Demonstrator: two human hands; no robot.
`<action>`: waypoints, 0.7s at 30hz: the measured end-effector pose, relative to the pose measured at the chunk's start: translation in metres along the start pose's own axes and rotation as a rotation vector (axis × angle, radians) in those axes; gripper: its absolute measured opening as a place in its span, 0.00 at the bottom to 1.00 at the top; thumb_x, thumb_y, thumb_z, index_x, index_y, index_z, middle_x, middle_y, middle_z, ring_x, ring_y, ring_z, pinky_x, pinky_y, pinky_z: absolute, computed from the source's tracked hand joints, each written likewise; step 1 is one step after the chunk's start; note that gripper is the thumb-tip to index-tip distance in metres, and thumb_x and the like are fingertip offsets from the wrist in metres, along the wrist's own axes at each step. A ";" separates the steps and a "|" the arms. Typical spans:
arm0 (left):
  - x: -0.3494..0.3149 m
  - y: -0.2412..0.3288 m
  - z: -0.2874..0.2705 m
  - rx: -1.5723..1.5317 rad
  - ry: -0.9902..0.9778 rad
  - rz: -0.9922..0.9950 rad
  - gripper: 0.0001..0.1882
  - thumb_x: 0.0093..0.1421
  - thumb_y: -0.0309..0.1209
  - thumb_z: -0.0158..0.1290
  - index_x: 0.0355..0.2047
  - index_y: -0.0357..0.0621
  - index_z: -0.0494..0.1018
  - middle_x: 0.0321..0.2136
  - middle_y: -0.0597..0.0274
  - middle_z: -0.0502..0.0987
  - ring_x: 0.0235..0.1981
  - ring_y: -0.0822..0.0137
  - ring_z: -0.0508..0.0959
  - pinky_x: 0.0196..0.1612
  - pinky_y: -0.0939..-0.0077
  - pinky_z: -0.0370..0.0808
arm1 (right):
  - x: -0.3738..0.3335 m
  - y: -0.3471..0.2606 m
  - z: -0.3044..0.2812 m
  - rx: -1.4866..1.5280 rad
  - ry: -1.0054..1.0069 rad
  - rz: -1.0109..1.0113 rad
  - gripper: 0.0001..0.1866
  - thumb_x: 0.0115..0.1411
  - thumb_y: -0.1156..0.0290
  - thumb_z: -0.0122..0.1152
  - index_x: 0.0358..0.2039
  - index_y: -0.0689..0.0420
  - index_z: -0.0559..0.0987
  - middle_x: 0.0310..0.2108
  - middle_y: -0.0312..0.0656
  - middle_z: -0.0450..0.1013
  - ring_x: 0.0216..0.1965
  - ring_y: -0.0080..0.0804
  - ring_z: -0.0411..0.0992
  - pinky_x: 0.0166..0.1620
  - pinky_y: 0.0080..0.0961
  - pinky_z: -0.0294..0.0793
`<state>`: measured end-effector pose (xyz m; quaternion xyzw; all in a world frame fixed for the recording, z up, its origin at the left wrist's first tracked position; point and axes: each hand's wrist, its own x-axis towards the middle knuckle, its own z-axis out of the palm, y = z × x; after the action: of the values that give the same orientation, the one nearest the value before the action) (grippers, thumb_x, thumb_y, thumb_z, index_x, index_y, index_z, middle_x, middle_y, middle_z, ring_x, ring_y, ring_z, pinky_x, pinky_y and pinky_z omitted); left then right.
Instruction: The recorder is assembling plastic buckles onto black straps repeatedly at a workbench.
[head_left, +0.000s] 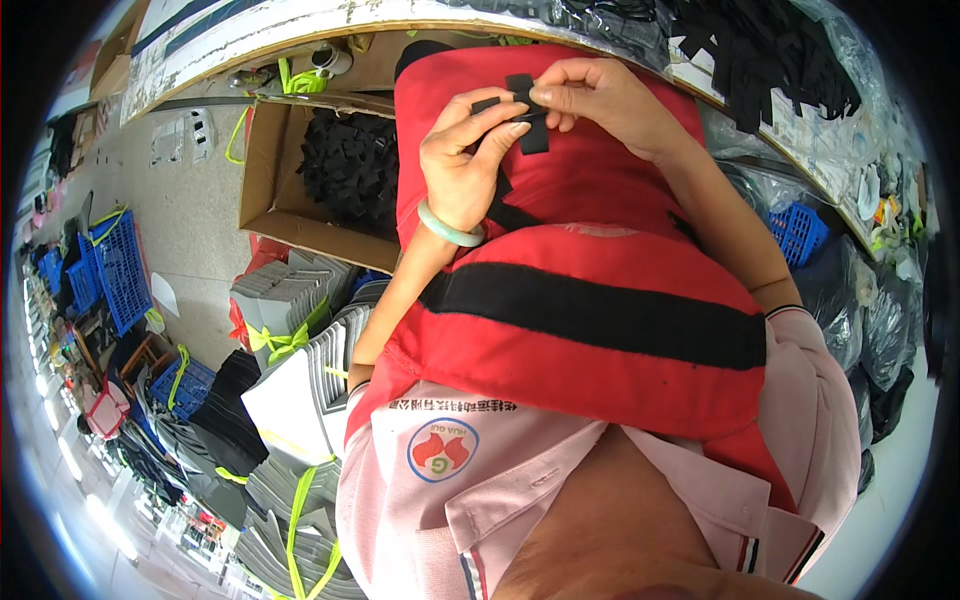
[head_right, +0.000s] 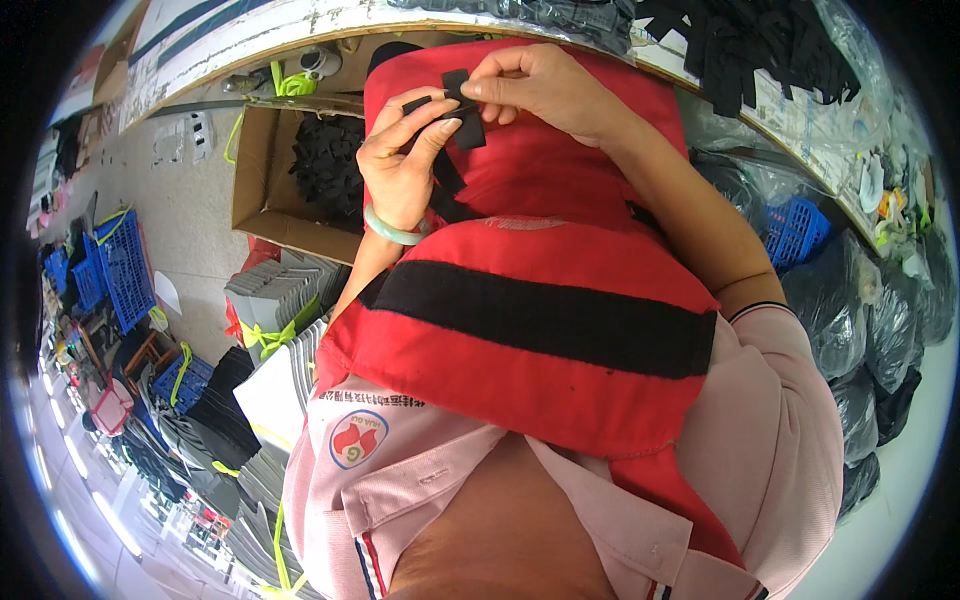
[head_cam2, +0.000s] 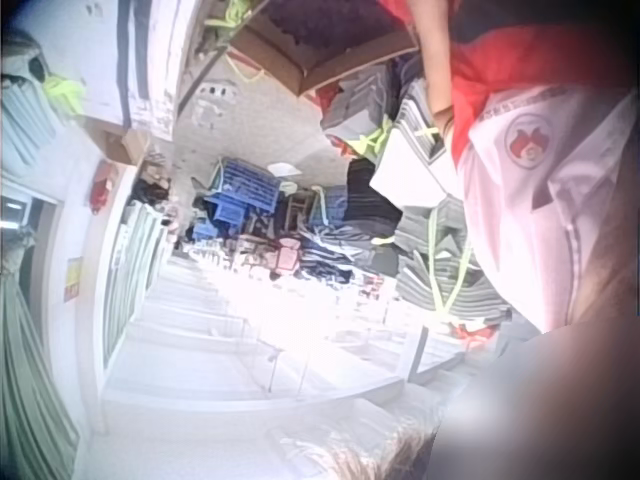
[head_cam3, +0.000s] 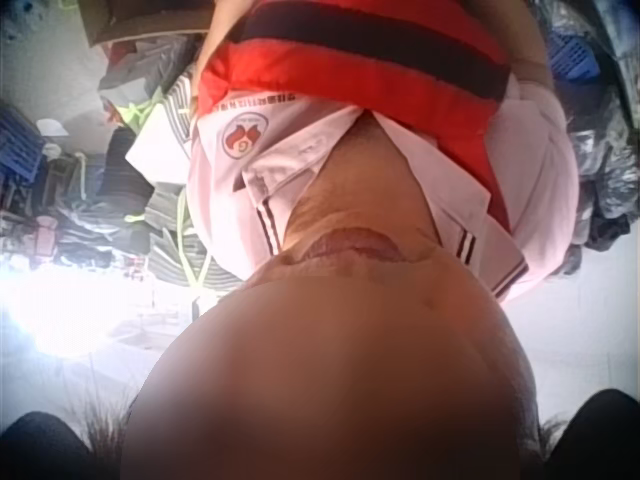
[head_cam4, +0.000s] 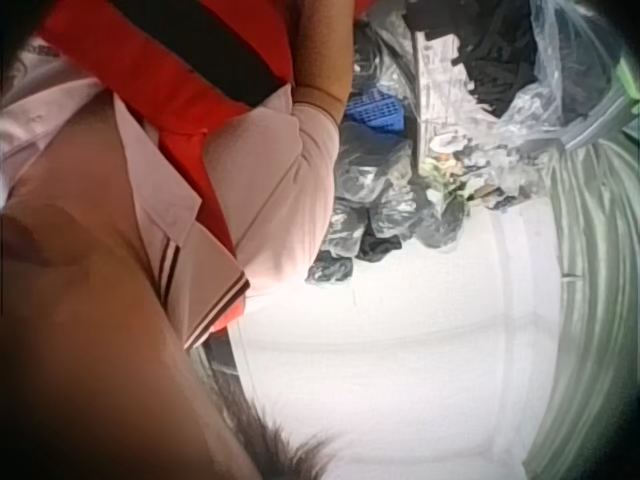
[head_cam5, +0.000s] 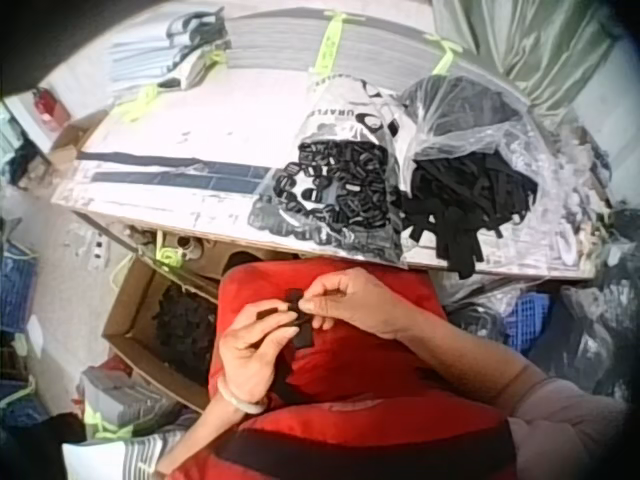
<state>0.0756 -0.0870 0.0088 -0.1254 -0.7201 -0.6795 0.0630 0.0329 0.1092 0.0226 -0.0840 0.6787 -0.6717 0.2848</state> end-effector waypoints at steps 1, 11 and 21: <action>0.000 0.001 -0.001 0.019 0.012 0.006 0.10 0.50 0.17 0.59 0.34 0.37 0.80 0.38 0.57 0.78 0.38 0.67 0.77 0.41 0.77 0.74 | 0.001 0.000 0.000 -0.002 0.042 -0.043 0.12 0.61 0.62 0.59 0.34 0.59 0.79 0.24 0.33 0.73 0.26 0.16 0.70 0.31 0.12 0.69; -0.007 0.010 0.002 -0.068 0.022 -0.005 0.08 0.54 0.15 0.56 0.34 0.33 0.79 0.39 0.57 0.77 0.30 0.71 0.78 0.34 0.82 0.76 | 0.003 -0.001 0.007 -0.015 0.159 -0.093 0.06 0.60 0.69 0.60 0.32 0.57 0.75 0.21 0.30 0.70 0.22 0.14 0.66 0.26 0.11 0.64; -0.019 0.042 -0.099 0.124 0.165 -0.293 0.10 0.61 0.18 0.49 0.41 0.33 0.77 0.43 0.55 0.76 0.30 0.71 0.79 0.33 0.80 0.79 | 0.026 0.020 0.041 0.039 -0.063 0.010 0.14 0.60 0.66 0.59 0.44 0.59 0.74 0.39 0.40 0.75 0.29 0.19 0.73 0.31 0.16 0.72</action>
<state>0.0976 -0.1857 0.0513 0.0412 -0.7635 -0.6438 0.0300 0.0377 0.0625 -0.0008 -0.0963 0.6564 -0.6805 0.3111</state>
